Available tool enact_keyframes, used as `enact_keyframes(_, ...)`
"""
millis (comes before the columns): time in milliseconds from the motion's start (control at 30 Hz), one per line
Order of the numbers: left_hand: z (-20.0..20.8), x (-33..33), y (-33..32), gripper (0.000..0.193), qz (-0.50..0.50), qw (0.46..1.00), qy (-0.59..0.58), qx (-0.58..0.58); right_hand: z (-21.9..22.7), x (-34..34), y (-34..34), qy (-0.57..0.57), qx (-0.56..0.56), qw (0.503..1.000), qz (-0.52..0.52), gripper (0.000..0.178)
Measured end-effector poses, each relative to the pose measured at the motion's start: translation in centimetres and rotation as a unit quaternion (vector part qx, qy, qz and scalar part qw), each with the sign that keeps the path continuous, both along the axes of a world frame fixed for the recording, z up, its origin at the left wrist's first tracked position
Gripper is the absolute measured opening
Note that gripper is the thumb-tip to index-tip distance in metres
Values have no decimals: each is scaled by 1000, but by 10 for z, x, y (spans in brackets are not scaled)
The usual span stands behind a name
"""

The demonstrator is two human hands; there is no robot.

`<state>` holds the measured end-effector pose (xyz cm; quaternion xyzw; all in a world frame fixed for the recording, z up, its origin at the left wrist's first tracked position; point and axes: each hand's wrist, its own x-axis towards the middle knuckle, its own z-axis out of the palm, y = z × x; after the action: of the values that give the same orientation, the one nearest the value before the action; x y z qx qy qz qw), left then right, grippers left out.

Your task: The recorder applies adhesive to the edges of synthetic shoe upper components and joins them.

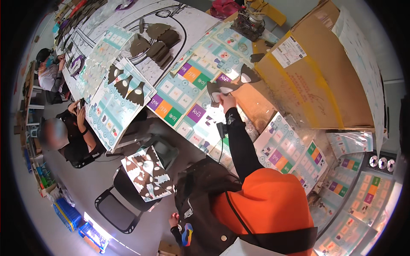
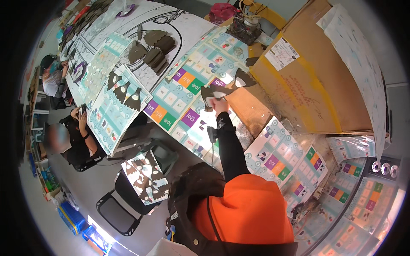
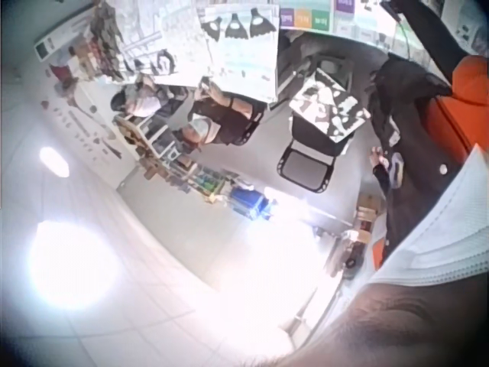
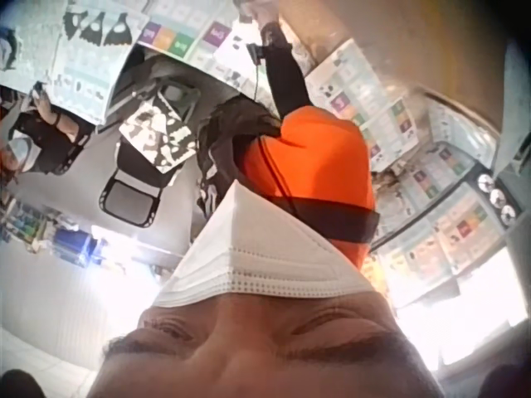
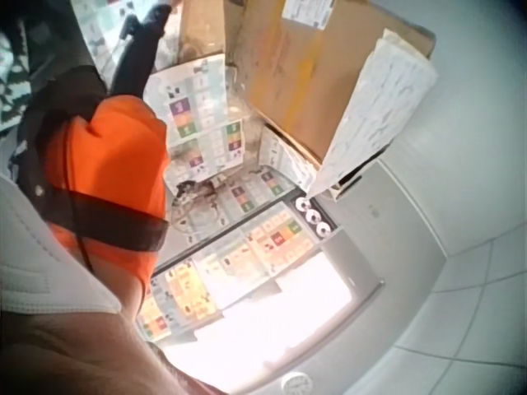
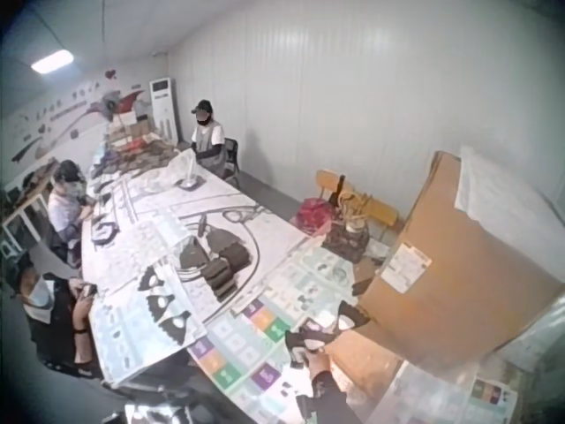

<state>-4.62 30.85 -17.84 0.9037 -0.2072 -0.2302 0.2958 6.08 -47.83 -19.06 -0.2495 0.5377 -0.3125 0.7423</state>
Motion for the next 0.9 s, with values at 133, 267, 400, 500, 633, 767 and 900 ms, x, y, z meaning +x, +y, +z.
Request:
enact_keyframes(133, 16, 19, -30, 22, 192, 958, 208, -51, -2, -14, 22, 63, -22, 995, 74, 16)
enact_keyframes(267, 32, 44, -46, 30, 352, 855, 376, -58, 31, 1, 36, 314, -68, 910, 263, 39)
enact_keyframes(400, 45, 54, -59, 32, 391, 826, 398, -81, 7, -41, -40, 565, -235, 769, 183, 65)
enact_keyframes(500, 52, 36, -18, 33, 428, 806, 399, -93, 14, -65, -115, 579, -154, 800, -24, 84)
enact_keyframes(633, 43, 27, -36, 24, 407, 839, 359, -36, 21, -54, -156, 633, -105, 761, 97, 90)
enact_keyframes(767, 47, 28, -32, 23, 498, 762, 403, -93, 5, -44, -176, 677, -95, 728, 57, 93)
enact_keyframes(900, 62, 43, -57, 27, 351, 846, 396, 65, -13, -47, -201, 592, -44, 804, -31, 82)
